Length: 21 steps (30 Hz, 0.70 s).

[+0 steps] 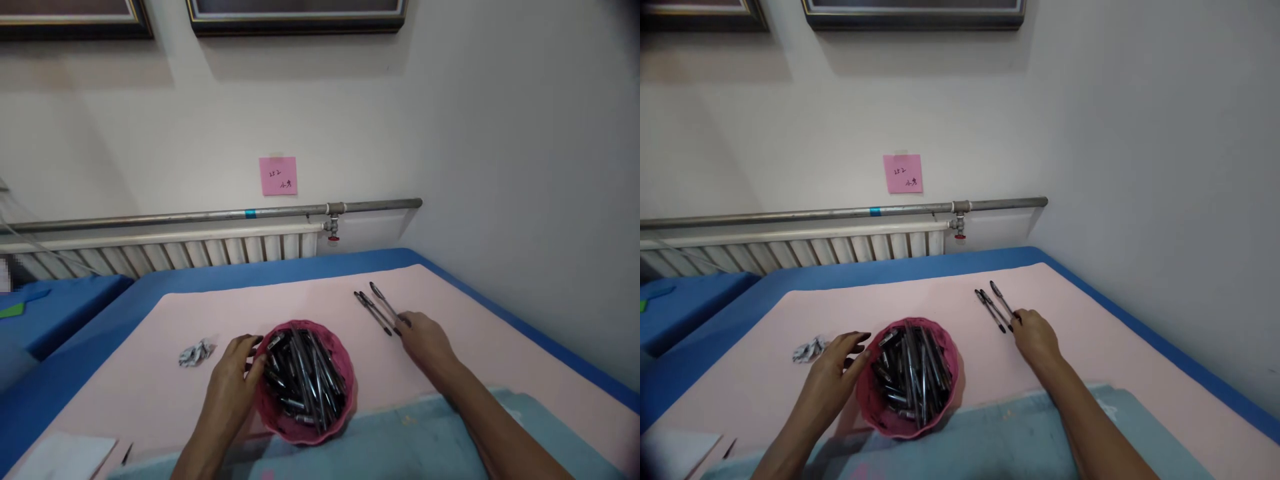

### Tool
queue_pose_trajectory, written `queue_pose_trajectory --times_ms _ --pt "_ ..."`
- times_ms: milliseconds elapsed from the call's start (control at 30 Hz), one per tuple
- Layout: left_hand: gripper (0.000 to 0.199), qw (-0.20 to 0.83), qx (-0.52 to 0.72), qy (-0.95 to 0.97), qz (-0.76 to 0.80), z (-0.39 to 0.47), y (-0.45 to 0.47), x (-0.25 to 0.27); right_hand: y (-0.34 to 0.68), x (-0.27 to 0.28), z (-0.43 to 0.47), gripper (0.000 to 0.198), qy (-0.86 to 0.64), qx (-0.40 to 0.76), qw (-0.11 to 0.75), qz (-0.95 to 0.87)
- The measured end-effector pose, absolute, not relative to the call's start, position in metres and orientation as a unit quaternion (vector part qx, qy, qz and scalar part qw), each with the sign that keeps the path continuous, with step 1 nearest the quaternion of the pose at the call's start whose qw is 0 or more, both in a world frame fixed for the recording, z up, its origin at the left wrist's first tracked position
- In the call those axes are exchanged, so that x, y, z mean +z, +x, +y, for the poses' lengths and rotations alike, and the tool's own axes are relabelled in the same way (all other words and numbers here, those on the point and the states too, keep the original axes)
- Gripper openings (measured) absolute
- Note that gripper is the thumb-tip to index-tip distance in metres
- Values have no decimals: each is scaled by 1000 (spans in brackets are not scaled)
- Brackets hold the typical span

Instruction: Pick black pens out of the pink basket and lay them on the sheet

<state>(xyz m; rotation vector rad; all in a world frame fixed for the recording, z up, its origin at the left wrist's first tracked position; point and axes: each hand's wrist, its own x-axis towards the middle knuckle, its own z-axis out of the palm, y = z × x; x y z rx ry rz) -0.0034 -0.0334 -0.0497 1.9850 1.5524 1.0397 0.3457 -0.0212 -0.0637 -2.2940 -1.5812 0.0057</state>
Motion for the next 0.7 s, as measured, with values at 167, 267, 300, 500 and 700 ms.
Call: queue_pose_trajectory --times_ms 167,267,300,500,700 --pt "34 195 359 705 580 -32 -7 -49 349 -70 -16 31 -819 8 133 -558" --pt "32 182 350 709 584 -32 -8 -50 348 -72 -16 35 -816 3 136 -561" --pt "31 177 348 712 584 -32 -8 -51 348 -72 -17 36 -815 0 140 -562" --pt "25 142 296 734 595 -34 -1 -47 329 -63 -28 34 -791 -34 209 -574" --pt "23 125 256 758 587 -40 16 -48 261 -44 -57 19 -579 60 377 -720"
